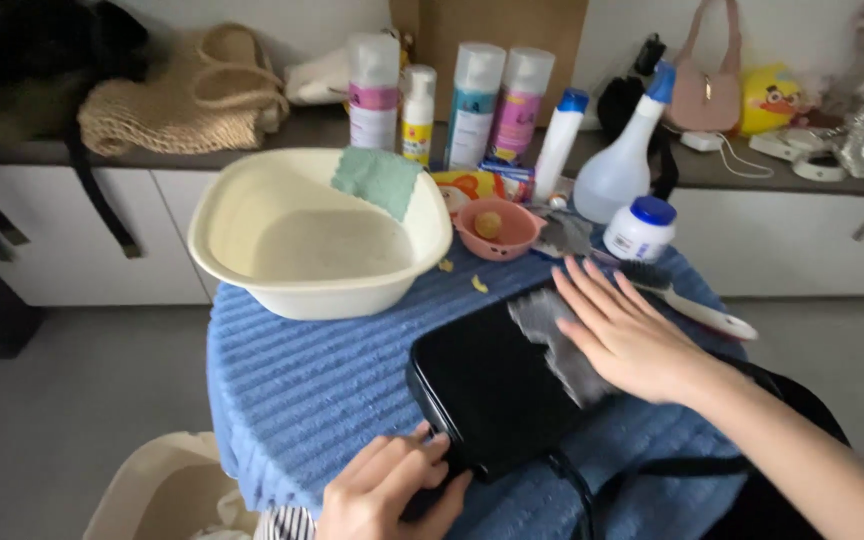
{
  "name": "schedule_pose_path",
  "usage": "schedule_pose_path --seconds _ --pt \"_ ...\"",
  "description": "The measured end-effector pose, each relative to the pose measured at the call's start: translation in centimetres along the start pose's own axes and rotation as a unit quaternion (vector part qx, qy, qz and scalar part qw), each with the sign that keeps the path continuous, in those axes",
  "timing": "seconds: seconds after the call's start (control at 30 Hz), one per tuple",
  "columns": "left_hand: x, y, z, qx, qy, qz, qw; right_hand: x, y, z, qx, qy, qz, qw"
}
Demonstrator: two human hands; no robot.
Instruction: Cleaning a black leather handbag by wiping it with a damp cloth and cleaning solution.
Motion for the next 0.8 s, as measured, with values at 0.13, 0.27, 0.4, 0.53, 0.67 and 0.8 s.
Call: schedule_pose_path --seconds 0.13,0.27,0.4,0.53,0.67,0.8 --pt "0.0 0.2 0.0 -0.005 0.01 0.002 1.0 -2.0 -0.5 -3.9 -0.021 0.006 0.096 0.995" --pt "0.0 0.9 -0.4 -0.018 0.028 0.052 0.998 -0.9 1.4 -10.3 -0.026 -0.218 0.267 0.938" --pt "-0.4 0.2 0.2 -0.043 0.002 0.034 0.998 5.4 1.2 -11.4 -0.081 -0.375 0.155 0.911" --pt "0.4 1.1 -0.7 -0.024 0.013 0.046 0.999 6.0 3.0 -6.7 -0.086 -0.344 0.12 0.927" --pt "0.0 0.5 -0.1 -0.024 -0.023 0.023 0.999 3.5 1.9 -0.1 -0.222 -0.075 0.161 0.959" --pt "-0.1 0.9 0.2 -0.033 -0.009 0.007 0.999 0.8 -0.4 1.2 -0.049 0.04 0.025 0.998"
Point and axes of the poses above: each hand's wrist, its own x-axis away from the middle knuckle, its own y-axis out of the palm, z = x × y, the point moved 2 cm from there along -x, towards the middle knuckle, and after that the axes turned 1 degree about z, right-handed, at the moved point
